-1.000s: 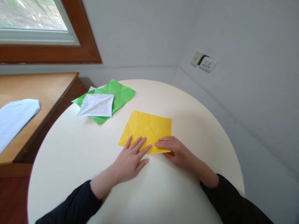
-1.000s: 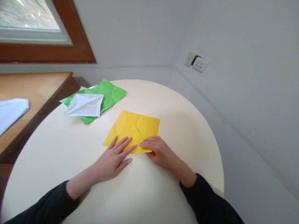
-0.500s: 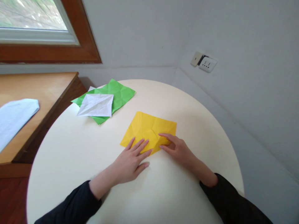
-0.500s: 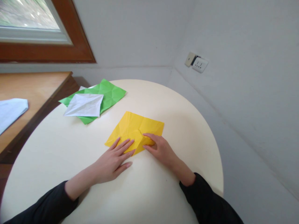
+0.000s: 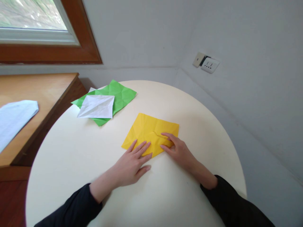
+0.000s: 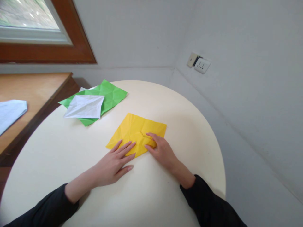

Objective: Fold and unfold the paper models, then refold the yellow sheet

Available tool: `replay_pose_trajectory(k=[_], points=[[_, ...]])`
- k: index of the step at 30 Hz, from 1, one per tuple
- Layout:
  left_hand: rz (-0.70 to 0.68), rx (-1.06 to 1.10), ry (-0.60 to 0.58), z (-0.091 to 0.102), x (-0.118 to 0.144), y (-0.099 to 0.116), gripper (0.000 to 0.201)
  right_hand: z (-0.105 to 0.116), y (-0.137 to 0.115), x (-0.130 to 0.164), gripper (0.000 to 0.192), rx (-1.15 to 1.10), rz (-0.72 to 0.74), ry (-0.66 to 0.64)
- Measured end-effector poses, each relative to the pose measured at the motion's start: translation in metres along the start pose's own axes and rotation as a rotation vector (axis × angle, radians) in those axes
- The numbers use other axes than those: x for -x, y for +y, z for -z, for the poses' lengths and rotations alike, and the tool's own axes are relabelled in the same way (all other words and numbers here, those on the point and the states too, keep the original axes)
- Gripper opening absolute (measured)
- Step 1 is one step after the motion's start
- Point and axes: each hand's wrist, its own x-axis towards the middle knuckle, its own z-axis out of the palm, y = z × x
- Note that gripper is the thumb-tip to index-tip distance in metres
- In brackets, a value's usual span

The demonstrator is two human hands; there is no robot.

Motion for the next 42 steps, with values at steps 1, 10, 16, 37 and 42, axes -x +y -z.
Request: replay_pose_trajectory(k=[1,10,16,37,42], points=[[-0.001,0.001,-0.006,0.0,0.0,0.0,0.041,-0.001,0.0,0.0,0.035,0.009,0.01,0.007],[-0.015,-0.006,-0.008,0.001,-0.001,-0.001,0.042,-0.004,0.002,-0.002,0.019,0.088,0.124,-0.004],[-0.017,0.017,0.008,-0.001,-0.002,-0.001,0.039,-0.004,0.003,-0.003,0.019,0.133,0.134,-0.038],[-0.05,0.129,-0.053,-0.004,-0.002,0.005,0.056,-0.006,0.002,-0.003,0.02,0.186,0.166,-0.039],[-0.044,0.116,-0.036,-0.003,-0.002,0.005,0.055,-0.005,0.0,-0.003,0.02,0.197,0.152,-0.038]])
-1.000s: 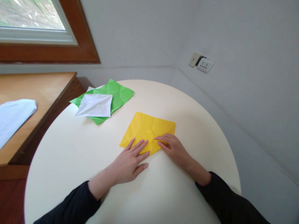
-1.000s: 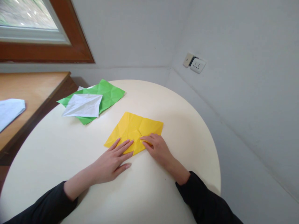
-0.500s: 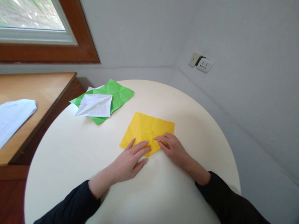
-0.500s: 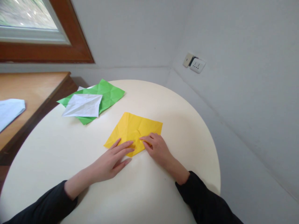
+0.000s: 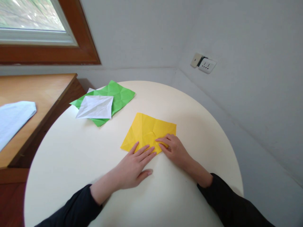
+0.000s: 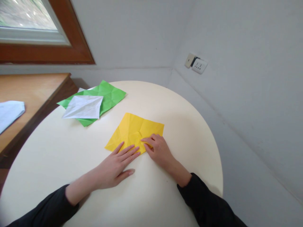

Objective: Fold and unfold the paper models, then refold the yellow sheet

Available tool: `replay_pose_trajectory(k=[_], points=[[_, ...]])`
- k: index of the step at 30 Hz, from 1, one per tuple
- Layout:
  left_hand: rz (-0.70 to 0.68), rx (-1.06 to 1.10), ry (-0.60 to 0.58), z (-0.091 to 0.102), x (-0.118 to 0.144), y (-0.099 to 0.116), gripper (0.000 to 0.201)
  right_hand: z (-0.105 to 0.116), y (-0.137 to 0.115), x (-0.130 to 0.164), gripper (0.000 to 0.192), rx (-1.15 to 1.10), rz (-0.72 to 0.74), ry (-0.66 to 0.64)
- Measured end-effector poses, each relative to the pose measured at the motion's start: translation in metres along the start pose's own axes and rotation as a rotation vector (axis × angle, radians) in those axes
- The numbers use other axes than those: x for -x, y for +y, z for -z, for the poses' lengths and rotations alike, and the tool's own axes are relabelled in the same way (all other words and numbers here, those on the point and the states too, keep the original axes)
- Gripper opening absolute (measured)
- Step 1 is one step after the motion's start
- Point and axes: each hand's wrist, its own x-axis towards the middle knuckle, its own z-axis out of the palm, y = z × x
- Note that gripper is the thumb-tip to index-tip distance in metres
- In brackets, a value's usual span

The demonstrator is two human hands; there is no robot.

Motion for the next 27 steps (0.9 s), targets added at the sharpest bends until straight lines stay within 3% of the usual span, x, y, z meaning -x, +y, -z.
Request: replay_pose_trajectory(k=[27], points=[[0.028,-0.009,0.061,0.0,-0.002,0.002,0.044,0.0,0.032,0.005,0.038,0.194,-0.171,0.051]])
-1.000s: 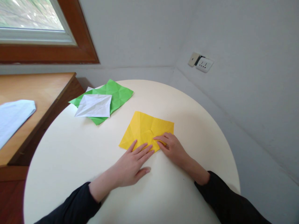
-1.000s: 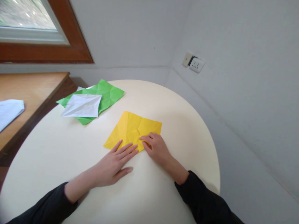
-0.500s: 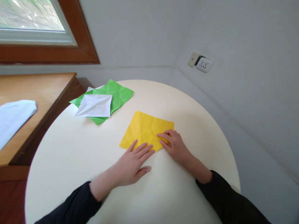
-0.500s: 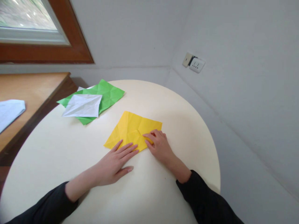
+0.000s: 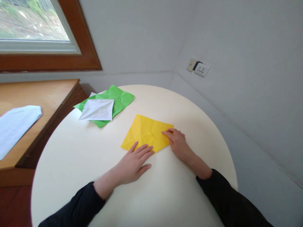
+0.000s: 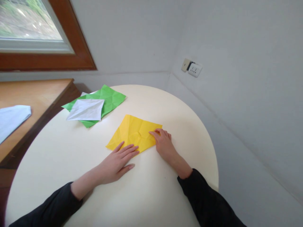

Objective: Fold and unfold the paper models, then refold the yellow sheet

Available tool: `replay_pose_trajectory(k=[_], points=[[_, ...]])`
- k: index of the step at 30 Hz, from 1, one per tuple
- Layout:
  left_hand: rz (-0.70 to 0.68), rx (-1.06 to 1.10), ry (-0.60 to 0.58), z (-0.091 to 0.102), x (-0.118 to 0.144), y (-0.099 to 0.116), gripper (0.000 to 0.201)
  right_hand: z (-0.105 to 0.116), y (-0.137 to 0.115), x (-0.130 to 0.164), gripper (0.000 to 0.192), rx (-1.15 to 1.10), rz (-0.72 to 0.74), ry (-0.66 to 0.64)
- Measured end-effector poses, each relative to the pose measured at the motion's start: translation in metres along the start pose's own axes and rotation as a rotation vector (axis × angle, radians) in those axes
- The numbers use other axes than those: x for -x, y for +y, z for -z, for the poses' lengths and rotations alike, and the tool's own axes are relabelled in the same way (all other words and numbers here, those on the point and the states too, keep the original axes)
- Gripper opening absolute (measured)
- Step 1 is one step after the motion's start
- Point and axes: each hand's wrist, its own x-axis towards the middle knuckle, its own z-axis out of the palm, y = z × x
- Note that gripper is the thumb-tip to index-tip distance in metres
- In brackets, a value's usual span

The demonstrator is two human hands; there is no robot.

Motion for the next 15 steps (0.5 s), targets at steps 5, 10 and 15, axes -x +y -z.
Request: replay_pose_trajectory(k=[5,10,15], points=[[0.058,-0.022,0.1,-0.005,-0.008,0.011,0.037,0.001,-0.001,-0.001,0.045,-0.018,0.006,0.032],[0.153,-0.067,0.177,-0.013,-0.019,0.032,0.039,0.007,-0.011,-0.004,0.05,-0.066,0.107,-0.035],[0.259,-0.151,0.255,-0.025,-0.023,0.047,0.036,0.011,-0.021,-0.003,0.046,0.061,0.131,-0.157]])
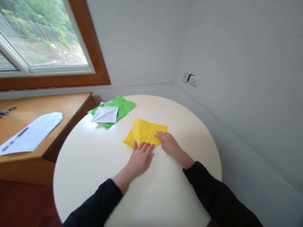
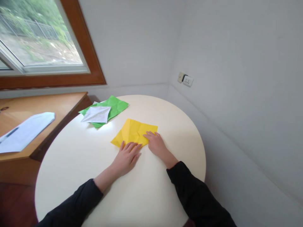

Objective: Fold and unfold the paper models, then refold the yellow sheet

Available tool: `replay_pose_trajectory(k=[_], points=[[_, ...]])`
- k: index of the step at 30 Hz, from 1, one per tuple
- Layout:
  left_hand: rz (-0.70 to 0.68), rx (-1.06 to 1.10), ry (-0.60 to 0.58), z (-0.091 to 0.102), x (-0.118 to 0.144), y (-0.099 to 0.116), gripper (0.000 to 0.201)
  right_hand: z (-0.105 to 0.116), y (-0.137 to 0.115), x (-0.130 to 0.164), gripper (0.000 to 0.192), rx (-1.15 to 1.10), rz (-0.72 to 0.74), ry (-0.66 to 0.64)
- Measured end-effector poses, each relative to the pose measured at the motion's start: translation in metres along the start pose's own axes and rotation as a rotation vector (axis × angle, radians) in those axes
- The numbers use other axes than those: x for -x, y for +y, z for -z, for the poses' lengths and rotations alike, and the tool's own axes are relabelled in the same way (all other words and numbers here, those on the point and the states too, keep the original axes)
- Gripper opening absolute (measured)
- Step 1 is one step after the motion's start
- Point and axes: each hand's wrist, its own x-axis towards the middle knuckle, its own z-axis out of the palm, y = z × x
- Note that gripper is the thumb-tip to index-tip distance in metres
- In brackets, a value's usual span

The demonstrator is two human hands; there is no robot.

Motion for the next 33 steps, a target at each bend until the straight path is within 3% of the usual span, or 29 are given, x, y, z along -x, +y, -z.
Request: replay_pose_trajectory(k=[5,15,33], points=[[0.099,-0.05,0.092,-0.005,0.0,0.005,0.03,0.006,-0.007,0.004,0.046,0.076,0.024,-0.024],[0.166,-0.157,0.181,-0.008,-0.001,0.006,0.028,0.021,-0.018,0.012,0.031,0.108,0.016,0.025],[0.214,-0.196,0.192,-0.013,0.0,0.004,0.023,0.013,-0.008,0.008,0.03,-0.032,-0.014,0.07]])
